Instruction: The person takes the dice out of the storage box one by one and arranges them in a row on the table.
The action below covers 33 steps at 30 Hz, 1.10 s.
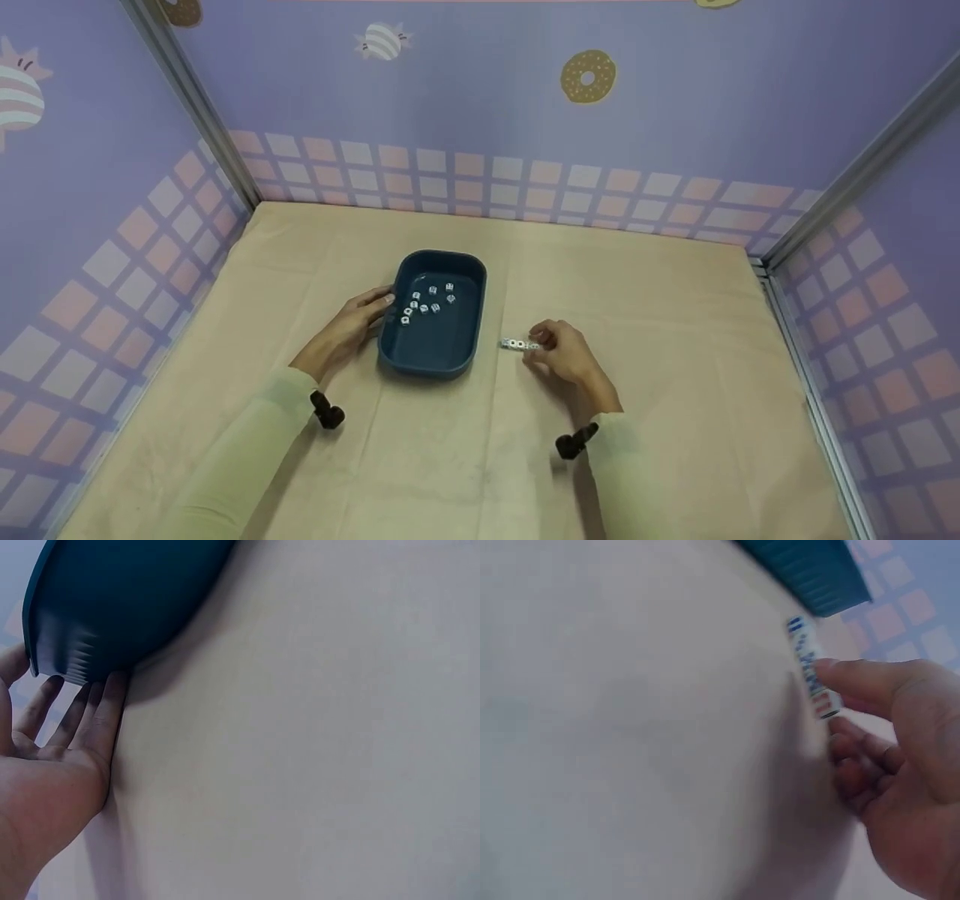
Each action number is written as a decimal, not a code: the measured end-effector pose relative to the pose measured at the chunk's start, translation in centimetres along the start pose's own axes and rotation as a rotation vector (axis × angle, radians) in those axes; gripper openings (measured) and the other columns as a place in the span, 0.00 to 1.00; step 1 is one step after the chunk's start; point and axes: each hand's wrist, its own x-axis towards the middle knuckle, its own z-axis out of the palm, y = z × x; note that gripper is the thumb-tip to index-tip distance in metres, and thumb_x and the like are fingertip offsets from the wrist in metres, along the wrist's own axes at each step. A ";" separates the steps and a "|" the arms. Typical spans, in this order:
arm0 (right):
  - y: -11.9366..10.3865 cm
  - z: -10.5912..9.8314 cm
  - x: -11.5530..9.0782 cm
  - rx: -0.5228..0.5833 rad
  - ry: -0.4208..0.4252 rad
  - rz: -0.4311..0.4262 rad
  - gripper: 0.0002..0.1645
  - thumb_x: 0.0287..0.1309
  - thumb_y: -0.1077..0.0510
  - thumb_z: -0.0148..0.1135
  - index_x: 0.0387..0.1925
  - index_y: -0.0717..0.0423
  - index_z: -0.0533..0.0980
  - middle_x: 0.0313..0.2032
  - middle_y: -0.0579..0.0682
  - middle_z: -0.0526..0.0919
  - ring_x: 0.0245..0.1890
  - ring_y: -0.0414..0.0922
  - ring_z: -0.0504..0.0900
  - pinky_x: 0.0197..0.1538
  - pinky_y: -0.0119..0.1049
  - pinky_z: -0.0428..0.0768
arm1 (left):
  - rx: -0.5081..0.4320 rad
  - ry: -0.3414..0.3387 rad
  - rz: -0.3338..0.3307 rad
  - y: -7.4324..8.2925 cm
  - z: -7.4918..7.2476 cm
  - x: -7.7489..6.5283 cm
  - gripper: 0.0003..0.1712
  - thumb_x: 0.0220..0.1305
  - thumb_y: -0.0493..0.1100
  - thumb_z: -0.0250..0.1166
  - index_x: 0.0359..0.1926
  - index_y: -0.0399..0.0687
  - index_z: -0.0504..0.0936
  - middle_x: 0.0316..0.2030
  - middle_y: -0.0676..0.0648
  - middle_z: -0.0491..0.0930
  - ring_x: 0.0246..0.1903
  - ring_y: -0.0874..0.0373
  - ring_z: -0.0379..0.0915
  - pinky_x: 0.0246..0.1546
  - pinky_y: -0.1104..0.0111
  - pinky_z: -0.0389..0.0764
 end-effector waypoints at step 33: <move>-14.7 13.8 8.3 0.050 0.130 -0.268 0.16 0.66 0.60 0.74 0.52 0.64 0.84 0.47 0.58 0.85 0.47 0.54 0.85 0.53 0.47 0.86 | -0.010 -0.030 0.011 0.3 0.2 0.0 0.32 0.78 0.52 0.65 0.77 0.53 0.71 0.70 0.44 0.75 0.66 0.47 0.76 0.65 0.55 0.79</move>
